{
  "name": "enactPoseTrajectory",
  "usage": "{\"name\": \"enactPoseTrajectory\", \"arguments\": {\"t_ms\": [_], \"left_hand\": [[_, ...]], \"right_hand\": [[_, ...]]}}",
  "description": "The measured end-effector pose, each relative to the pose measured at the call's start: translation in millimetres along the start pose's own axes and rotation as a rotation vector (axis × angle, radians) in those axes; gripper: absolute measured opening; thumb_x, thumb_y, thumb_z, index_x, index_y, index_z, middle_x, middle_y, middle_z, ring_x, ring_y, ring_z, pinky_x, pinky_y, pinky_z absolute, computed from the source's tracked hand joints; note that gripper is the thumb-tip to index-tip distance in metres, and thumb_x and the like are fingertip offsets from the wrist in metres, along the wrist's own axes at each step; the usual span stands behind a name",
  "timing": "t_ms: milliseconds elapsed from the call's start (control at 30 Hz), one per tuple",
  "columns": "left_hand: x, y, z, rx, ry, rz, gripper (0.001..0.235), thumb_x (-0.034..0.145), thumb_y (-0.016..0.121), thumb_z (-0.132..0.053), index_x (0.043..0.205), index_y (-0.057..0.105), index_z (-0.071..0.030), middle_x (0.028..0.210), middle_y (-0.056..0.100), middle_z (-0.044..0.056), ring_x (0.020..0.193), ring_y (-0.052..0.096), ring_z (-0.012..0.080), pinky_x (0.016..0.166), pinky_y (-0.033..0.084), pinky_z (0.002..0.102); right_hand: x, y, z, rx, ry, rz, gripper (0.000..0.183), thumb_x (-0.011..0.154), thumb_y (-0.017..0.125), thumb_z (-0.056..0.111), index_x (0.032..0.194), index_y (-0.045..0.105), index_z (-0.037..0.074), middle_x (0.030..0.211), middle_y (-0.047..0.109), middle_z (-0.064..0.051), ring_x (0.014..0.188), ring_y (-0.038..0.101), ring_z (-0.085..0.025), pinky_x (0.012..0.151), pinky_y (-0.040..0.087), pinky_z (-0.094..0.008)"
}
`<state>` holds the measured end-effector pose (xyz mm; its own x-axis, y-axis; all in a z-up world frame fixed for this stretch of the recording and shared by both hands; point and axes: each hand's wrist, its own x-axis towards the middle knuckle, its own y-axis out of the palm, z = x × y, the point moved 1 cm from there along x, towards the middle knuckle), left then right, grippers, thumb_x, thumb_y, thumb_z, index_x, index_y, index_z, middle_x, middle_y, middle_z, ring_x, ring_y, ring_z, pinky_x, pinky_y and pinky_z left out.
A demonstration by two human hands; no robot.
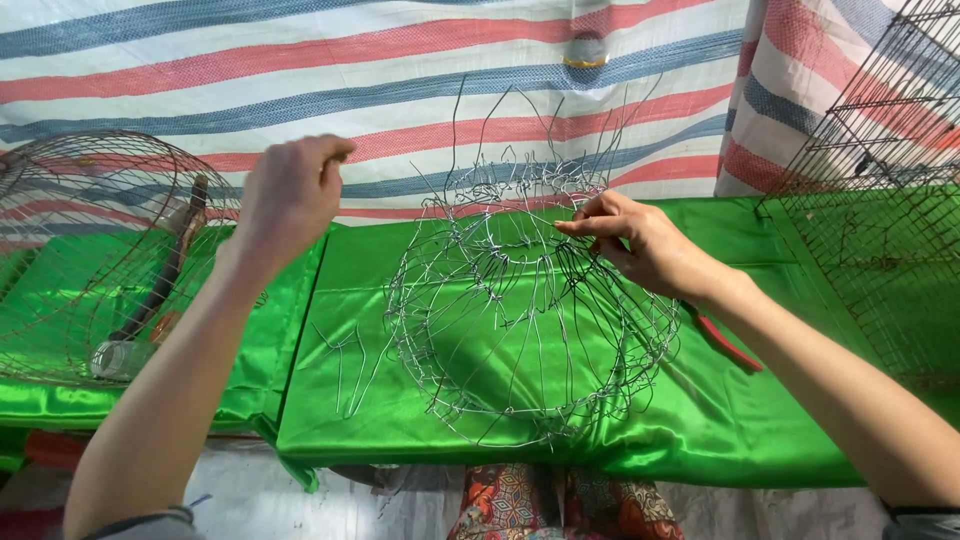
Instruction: Adding vertical wires to a circular wire frame by twisting the ends to secure them, forming a cage structure.
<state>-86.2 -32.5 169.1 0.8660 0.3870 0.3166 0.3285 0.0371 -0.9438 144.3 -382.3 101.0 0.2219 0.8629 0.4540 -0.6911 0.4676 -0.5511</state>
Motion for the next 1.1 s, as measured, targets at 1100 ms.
{"name": "enactPoseTrajectory", "arguments": {"t_ms": [1100], "left_hand": [[89,73,-186,-0.500,0.308,0.924,0.026,0.103,0.057,-0.025,0.119,0.077,-0.020,0.106,0.080,0.002,0.107,0.071,0.0169,0.099,0.048,0.034]], "right_hand": [[-15,24,-63,0.385,0.111,-0.278,0.030,0.093,0.059,-0.014,0.120,0.062,-0.001,0.103,0.072,-0.020,0.098,0.074,-0.028,0.078,0.066,-0.041]]}}
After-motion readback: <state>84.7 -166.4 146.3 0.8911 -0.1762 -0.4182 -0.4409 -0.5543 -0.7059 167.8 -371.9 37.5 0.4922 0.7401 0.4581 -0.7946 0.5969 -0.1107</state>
